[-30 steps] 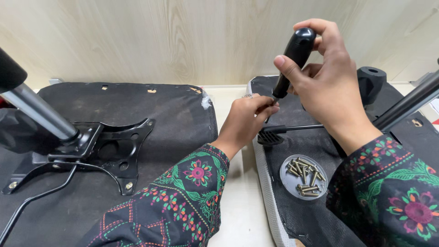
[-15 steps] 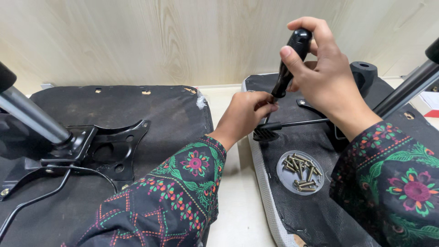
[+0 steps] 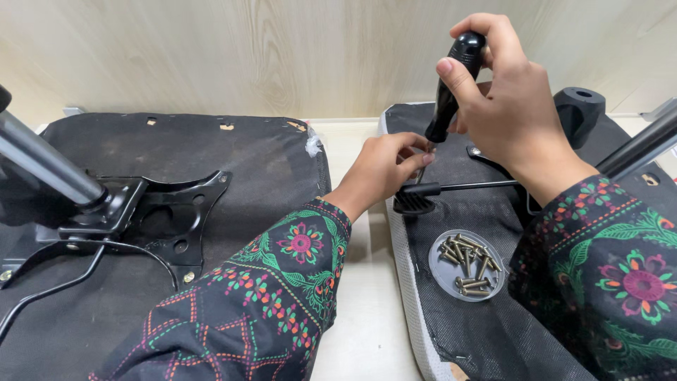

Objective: The person uses a screwdriver to tighten screws into the underside of an office chair seat, securing the seat to its metal frame. The person repeatedly turns the screwdriver to fasten multiple screws while holding the seat steady.

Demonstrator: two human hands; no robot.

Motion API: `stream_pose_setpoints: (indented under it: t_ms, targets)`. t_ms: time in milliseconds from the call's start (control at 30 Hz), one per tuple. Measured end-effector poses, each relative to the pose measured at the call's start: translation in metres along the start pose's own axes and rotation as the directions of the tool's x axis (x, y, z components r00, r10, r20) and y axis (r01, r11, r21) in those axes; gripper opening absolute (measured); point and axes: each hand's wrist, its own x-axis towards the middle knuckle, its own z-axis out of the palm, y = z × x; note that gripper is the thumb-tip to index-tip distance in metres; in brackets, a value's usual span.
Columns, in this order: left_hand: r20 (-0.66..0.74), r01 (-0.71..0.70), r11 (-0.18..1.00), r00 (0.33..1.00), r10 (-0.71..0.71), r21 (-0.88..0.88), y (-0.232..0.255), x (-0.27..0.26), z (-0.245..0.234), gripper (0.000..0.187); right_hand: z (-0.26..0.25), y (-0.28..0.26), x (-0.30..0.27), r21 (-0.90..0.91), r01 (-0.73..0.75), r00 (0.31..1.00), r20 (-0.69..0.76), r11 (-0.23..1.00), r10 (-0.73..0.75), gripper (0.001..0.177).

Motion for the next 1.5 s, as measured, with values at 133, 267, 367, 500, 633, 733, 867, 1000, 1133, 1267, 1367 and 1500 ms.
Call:
stream_pose_setpoints:
  t_ms: [133, 267, 367, 500, 633, 733, 867, 1000, 1133, 1267, 1367, 1500]
  targets:
    - [0.084, 0.174, 0.965, 0.977, -0.194, 0.196, -0.011, -0.005, 0.006, 0.033, -0.006, 0.002, -0.003, -0.005, -0.024, 0.998, -0.057, 1.0, 0.024, 0.031]
    - [0.088, 0.296, 0.946, 0.947, -0.309, 0.133, -0.008, -0.016, 0.004, 0.037, -0.012, -0.002, -0.006, 0.023, -0.092, 0.991, -0.092, 0.995, 0.094, 0.029]
    - [0.102, 0.334, 0.937, 0.933, -0.344, 0.103, -0.003, -0.017, 0.0, 0.034, -0.011, -0.003, -0.01, 0.004, -0.08, 0.993, -0.091, 0.997, 0.08, 0.028]
    - [0.164, 0.349, 0.93, 0.917, -0.364, 0.112, -0.004, -0.01, -0.011, 0.029, -0.008, -0.002, -0.015, 0.026, -0.073, 0.993, -0.096, 0.997, 0.075, 0.029]
    - [0.106, 0.403, 0.907, 0.903, -0.416, 0.124, -0.014, -0.006, -0.004, 0.024, -0.006, 0.002, -0.018, 0.065, -0.076, 0.99, -0.117, 0.995, 0.083, 0.028]
    - [0.121, 0.271, 0.955, 0.951, -0.285, 0.116, -0.024, -0.005, 0.003, 0.032, -0.005, 0.006, -0.019, 0.06, -0.071, 0.99, -0.115, 0.996, 0.078, 0.028]
    - [0.147, 0.123, 0.988, 0.98, -0.136, 0.089, -0.031, -0.003, 0.005, 0.052, -0.003, 0.009, -0.016, 0.055, -0.05, 0.993, -0.106, 0.997, 0.055, 0.027]
    - [0.156, 0.183, 0.982, 0.97, -0.189, 0.053, -0.029, -0.003, 0.008, 0.06, -0.004, 0.011, -0.009, 0.019, -0.047, 0.996, -0.077, 0.999, 0.049, 0.028]
    - [0.107, 0.127, 0.988, 0.985, -0.135, 0.084, -0.026, -0.007, 0.01, 0.055, -0.016, 0.008, -0.002, -0.147, -0.029, 0.999, -0.034, 0.989, 0.024, 0.029]
    - [0.06, 0.066, 0.994, 0.996, -0.072, 0.091, -0.026, -0.012, 0.012, 0.054, -0.02, 0.006, -0.004, -0.08, -0.085, 0.996, 0.015, 0.993, 0.087, 0.03]
    - [0.044, 0.073, 0.993, 0.996, -0.077, 0.088, -0.025, -0.014, 0.012, 0.055, -0.02, 0.005, -0.007, -0.097, -0.055, 0.998, 0.004, 0.994, 0.055, 0.029]
    - [0.019, 0.089, 0.994, 0.996, -0.09, 0.07, -0.023, -0.017, 0.013, 0.057, -0.022, 0.005, -0.011, -0.119, -0.072, 0.997, -0.041, 0.99, 0.067, 0.031]
